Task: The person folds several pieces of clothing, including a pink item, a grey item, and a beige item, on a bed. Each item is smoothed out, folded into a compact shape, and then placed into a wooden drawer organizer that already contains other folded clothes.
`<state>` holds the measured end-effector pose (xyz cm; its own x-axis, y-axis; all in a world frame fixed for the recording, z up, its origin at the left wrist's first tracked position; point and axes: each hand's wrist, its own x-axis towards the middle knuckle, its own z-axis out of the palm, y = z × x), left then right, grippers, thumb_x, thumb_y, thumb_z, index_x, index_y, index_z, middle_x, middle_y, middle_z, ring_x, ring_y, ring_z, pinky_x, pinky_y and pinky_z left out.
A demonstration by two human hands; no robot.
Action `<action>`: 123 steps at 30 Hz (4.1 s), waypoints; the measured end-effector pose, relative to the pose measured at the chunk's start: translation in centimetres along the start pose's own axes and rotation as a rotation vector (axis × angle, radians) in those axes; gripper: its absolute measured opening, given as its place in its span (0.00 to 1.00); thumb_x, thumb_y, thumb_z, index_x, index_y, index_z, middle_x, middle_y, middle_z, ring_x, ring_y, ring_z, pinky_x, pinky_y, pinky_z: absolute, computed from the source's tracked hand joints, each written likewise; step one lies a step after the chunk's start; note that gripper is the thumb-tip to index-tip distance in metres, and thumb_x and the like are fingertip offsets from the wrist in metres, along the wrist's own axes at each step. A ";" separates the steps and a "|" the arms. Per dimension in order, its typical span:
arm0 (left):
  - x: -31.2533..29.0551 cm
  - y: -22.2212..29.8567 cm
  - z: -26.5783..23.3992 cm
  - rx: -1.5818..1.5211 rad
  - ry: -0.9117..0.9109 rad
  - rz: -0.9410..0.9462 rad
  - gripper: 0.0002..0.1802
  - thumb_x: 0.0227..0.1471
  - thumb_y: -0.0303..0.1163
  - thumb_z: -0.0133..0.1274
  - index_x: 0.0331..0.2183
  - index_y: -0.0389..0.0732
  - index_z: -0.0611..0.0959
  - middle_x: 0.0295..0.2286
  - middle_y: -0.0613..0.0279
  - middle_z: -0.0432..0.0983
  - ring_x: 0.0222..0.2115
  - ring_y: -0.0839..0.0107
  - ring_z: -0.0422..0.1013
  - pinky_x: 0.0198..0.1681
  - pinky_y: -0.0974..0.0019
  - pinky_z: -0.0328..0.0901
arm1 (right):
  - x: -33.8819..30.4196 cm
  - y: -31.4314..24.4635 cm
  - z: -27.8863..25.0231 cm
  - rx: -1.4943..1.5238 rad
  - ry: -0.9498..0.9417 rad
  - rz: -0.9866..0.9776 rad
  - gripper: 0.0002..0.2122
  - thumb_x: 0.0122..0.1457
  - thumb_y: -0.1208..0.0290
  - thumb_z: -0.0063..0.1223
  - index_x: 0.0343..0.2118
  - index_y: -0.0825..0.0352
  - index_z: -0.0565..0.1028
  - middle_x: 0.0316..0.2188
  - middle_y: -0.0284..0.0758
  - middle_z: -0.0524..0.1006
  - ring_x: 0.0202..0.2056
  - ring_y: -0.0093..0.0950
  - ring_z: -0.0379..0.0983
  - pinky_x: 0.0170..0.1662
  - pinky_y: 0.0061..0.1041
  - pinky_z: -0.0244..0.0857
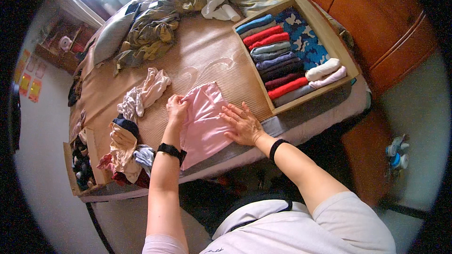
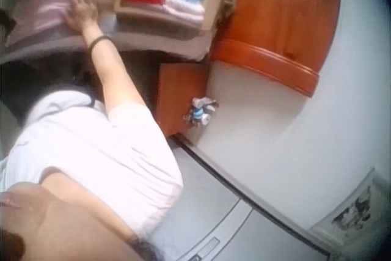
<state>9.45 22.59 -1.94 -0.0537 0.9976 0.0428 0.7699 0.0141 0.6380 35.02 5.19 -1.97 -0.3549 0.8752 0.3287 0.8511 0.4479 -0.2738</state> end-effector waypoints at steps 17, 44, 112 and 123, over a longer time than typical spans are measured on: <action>-15.0 3.9 -5.0 0.019 -0.386 0.807 0.09 0.41 0.22 0.57 0.29 0.43 0.78 0.45 0.65 0.78 0.52 0.60 0.69 0.54 0.56 0.61 | 0.0 0.7 0.4 0.090 0.113 0.094 0.26 0.54 0.56 0.51 0.55 0.63 0.69 0.60 0.35 0.63 0.63 0.33 0.56 0.67 0.46 0.41; -13.0 -3.1 -8.8 0.350 -0.031 0.384 0.19 0.45 0.38 0.62 0.38 0.40 0.78 0.47 0.54 0.73 0.48 0.54 0.68 0.52 0.56 0.63 | 0.7 1.3 1.2 0.160 0.197 0.325 0.26 0.47 0.44 0.60 0.45 0.54 0.71 0.42 0.31 0.70 0.46 0.34 0.64 0.50 0.37 0.55; -10.8 6.4 -0.9 -1.029 -0.658 -0.353 0.14 0.57 0.37 0.55 0.41 0.38 0.79 0.35 0.66 0.78 0.34 0.75 0.73 0.40 0.71 0.68 | 3.9 2.5 -3.5 1.416 -0.230 0.695 0.27 0.46 0.80 0.49 0.54 0.66 0.67 0.47 0.35 0.75 0.49 0.25 0.70 0.55 0.26 0.61; -9.7 6.6 0.7 -1.196 -0.540 -0.333 0.12 0.52 0.21 0.54 0.41 0.35 0.78 0.34 0.65 0.78 0.35 0.75 0.73 0.41 0.70 0.69 | 3.0 4.8 2.9 0.983 -0.045 0.675 0.27 0.45 0.57 0.65 0.50 0.61 0.74 0.43 0.36 0.80 0.48 0.31 0.73 0.59 0.33 0.54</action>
<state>15.52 13.08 1.30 0.3394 0.8640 -0.3720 -0.2658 0.4674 0.8431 36.94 10.45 -4.90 0.0205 0.9845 -0.1741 0.2173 -0.1744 -0.9604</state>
